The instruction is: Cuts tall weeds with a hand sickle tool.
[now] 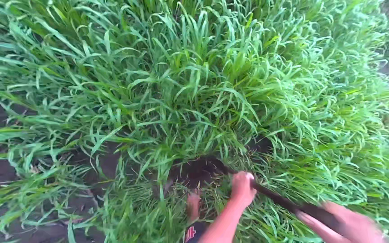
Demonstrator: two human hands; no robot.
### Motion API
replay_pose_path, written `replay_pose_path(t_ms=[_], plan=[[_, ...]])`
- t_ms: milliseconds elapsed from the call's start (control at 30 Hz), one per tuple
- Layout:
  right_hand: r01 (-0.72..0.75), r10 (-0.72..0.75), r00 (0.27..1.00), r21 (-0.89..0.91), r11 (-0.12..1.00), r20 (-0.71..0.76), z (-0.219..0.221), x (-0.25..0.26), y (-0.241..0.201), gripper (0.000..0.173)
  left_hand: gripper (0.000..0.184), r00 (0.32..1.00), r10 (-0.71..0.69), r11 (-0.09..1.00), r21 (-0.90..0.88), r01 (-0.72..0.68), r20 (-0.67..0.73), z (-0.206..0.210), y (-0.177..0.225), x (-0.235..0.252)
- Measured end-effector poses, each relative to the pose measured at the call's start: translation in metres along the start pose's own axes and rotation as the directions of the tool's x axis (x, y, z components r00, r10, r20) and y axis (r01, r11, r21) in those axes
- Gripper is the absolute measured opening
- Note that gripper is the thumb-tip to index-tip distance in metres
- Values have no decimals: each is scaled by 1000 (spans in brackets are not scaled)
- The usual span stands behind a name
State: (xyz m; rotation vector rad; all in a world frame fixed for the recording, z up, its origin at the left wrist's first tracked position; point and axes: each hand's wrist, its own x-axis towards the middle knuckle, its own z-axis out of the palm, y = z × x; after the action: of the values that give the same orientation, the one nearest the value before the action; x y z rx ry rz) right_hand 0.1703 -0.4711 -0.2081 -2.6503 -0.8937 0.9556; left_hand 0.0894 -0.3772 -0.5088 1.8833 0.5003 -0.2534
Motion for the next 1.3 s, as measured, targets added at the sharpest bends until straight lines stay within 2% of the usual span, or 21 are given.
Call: replay_pose_path(t_ms=[67,100,133,200,300,500,600,733,867,1000,1100,1200,1300], plan=[[-59,56,997,-33,998,-61,91,91,4,49,77,984,-176,981,-81,178,28,-2,-33,-8],[-79,78,996,-43,996,-35,106,127,-8,49,89,976,-218,968,-129,217,8,-8,-40,-14],[-85,86,996,-46,995,19,106,155,-28,50,92,964,-266,948,-183,260,-11,-16,-43,-22],[-129,134,985,-57,990,109,98,177,-61,50,89,946,-321,896,-313,317,40,-25,-40,-51],[-129,139,983,-88,988,122,96,195,-93,50,78,930,-347,738,-577,351,121,-35,-28,-73],[-142,156,981,-120,982,114,102,191,-100,50,61,884,-413,382,-840,385,218,-58,25,-81],[-130,144,986,-154,980,86,94,195,-84,50,59,873,-418,279,-879,386,250,-60,41,-68],[-124,138,988,-166,978,74,75,205,-52,49,59,846,-464,245,-881,405,260,-47,51,-43],[-107,114,991,-106,989,67,46,224,-7,46,64,829,-473,163,-896,413,297,-39,76,-7],[-85,84,995,27,996,45,2,273,66,47,72,830,-482,73,-932,356,279,-17,104,58],[-83,63,990,172,982,123,-26,323,123,51,82,821,-515,-79,-967,241,247,2,129,131],[-122,8,952,358,926,306,-29,306,162,41,86,740,-613,-279,-952,127,279,38,165,179],[-130,-71,920,470,873,386,-15,277,172,38,63,612,-754,-329,-943,-40,238,59,183,194]])
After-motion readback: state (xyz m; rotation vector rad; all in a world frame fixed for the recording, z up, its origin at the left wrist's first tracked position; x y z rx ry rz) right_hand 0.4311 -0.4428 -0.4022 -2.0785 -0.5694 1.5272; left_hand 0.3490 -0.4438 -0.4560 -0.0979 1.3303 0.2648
